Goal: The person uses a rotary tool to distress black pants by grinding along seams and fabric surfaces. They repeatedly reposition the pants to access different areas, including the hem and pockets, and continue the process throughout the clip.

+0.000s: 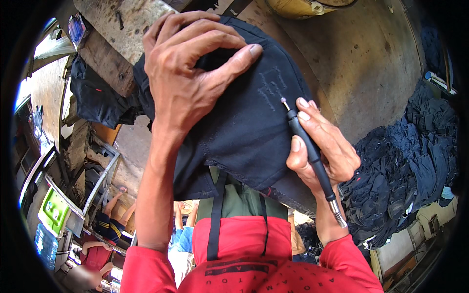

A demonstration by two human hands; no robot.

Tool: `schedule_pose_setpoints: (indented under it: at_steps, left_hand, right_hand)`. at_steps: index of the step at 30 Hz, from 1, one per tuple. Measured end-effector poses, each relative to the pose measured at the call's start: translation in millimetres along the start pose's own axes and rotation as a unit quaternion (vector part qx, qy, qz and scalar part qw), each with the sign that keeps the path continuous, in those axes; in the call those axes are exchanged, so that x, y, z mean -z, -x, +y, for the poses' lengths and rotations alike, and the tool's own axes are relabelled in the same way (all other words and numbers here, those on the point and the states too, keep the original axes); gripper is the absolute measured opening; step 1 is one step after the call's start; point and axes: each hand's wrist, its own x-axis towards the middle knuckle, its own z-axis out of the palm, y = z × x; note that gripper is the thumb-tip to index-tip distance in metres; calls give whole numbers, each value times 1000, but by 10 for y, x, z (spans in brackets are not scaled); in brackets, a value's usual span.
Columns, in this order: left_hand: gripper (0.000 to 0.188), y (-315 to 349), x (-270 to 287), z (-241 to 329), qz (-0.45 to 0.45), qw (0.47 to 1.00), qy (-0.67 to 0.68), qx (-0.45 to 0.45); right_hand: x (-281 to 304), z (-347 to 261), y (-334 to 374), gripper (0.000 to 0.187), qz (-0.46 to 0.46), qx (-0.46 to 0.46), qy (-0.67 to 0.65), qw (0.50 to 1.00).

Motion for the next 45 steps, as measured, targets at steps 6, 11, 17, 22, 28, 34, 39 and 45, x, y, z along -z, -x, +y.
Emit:
schedule_pose_setpoints:
  at_steps: [6, 11, 17, 22, 28, 34, 39, 45]
  left_hand:
    - [13, -6, -1, 10, 1, 1000, -3, 1]
    - [13, -7, -6, -1, 7, 1000, -1, -3]
    - [14, -18, 4, -7, -3, 1000, -1, -23]
    - [14, -23, 8, -16, 3, 1000, -9, -24]
    - [24, -9, 33, 28, -12, 1000, -10, -5]
    - [60, -30, 464, 208, -65, 990, 59, -111]
    - [116, 401, 575, 317, -283, 958, -25, -30]
    - [128, 517, 474, 144, -280, 958, -15, -56]
  right_hand:
    - [63, -10, 53, 36, -32, 2, -27, 999]
    - [46, 21, 51, 38, -56, 31, -43, 997]
    - [11, -5, 42, 38, -27, 29, -27, 999]
    - [-14, -35, 26, 32, 5, 3, -4, 1000]
    - [6, -36, 76, 32, 27, -11, -3, 1000]
    - [175, -238, 393, 30, -50, 7, -64, 997]
    - [72, -351, 633, 29, -91, 54, -60, 993]
    - [-85, -427, 569, 29, -29, 71, -40, 996]
